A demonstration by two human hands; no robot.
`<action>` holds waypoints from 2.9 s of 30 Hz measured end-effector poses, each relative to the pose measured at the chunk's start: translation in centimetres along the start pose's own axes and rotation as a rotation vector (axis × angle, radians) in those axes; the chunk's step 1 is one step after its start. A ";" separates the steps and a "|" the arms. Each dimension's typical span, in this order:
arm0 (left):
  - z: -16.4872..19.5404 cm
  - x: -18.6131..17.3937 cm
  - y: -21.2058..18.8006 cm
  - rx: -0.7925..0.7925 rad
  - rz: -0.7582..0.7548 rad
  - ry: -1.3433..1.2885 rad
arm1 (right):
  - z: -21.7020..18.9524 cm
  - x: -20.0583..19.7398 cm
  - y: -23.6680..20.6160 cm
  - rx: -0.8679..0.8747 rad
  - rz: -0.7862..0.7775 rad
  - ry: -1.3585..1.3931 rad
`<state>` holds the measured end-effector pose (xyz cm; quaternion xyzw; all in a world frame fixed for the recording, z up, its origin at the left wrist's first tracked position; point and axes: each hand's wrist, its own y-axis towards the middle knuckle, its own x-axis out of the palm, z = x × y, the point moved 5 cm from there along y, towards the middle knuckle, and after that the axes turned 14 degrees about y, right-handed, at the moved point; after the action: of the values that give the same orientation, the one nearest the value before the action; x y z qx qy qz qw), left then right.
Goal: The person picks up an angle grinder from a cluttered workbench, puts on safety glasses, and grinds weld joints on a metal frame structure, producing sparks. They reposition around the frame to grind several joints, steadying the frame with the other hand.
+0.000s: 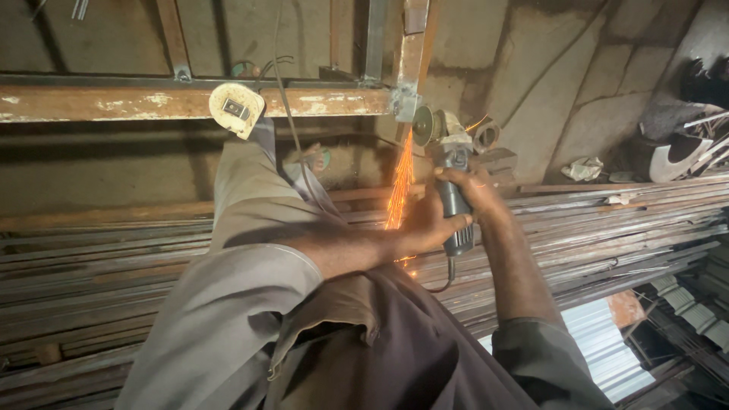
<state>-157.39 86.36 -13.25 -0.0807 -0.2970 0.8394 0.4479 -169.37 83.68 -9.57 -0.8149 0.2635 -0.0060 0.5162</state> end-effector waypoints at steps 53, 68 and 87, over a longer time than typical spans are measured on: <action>4.2 -4.1 2.3 0.020 -0.007 -0.038 | -5.0 0.7 2.1 0.004 0.017 0.029; 3.4 -2.5 -0.8 0.065 -0.002 0.117 | -1.4 -0.2 -0.4 -0.065 -0.062 -0.011; 0.8 -0.3 0.2 0.082 -0.041 0.076 | -0.8 -0.3 -0.2 0.004 0.003 -0.057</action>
<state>-157.67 85.72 -12.77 -0.0879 -0.2469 0.8378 0.4790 -169.78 83.20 -8.97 -0.8134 0.2499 0.0172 0.5251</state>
